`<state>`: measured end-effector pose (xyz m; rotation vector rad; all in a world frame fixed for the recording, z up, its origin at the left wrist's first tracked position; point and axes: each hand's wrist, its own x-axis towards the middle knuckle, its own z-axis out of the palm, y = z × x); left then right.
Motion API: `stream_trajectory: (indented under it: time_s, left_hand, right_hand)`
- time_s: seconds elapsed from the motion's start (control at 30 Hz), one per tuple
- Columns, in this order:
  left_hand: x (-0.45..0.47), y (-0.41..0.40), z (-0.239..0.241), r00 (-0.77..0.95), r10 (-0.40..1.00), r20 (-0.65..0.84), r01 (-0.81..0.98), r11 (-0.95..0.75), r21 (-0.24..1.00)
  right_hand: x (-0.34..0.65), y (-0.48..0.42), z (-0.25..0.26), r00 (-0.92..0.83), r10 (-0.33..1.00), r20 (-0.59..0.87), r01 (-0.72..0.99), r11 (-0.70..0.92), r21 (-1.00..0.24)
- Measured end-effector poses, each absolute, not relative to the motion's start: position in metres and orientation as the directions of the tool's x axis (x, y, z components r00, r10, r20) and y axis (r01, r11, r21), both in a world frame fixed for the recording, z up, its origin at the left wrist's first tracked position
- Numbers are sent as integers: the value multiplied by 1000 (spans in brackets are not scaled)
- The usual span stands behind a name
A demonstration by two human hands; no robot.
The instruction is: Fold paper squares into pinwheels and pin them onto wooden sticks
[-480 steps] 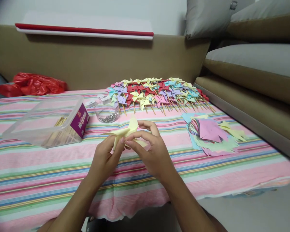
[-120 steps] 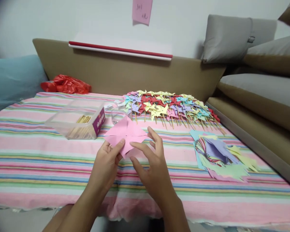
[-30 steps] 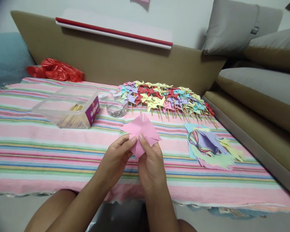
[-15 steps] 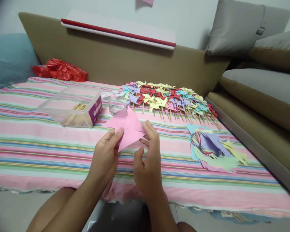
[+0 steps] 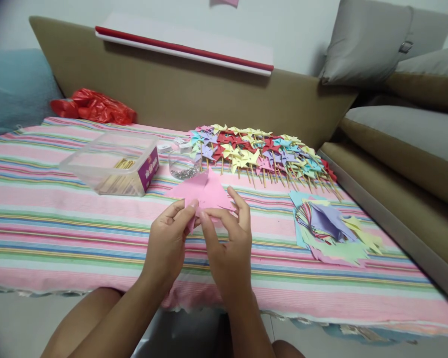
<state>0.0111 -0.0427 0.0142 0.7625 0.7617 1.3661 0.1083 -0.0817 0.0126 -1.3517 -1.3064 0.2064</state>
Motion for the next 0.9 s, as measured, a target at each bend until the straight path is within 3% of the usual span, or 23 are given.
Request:
stream_trajectory:
  time_s: [0.13, 0.27, 0.9]
  left_hand:
    - [12, -45, 15, 64, 998, -18, -511, 48, 858]
    - [13, -47, 17, 60, 998, -10, -495, 39, 868]
    - [14, -49, 15, 88, 996, 9, -452, 32, 892]
  right_hand:
    - [110, -80, 14, 471, 783, 407, 348, 260, -901]
    - [111, -80, 16, 511, 789, 340, 252, 241, -937]
    - [110, -74, 8, 577, 755, 312, 245, 204, -948]
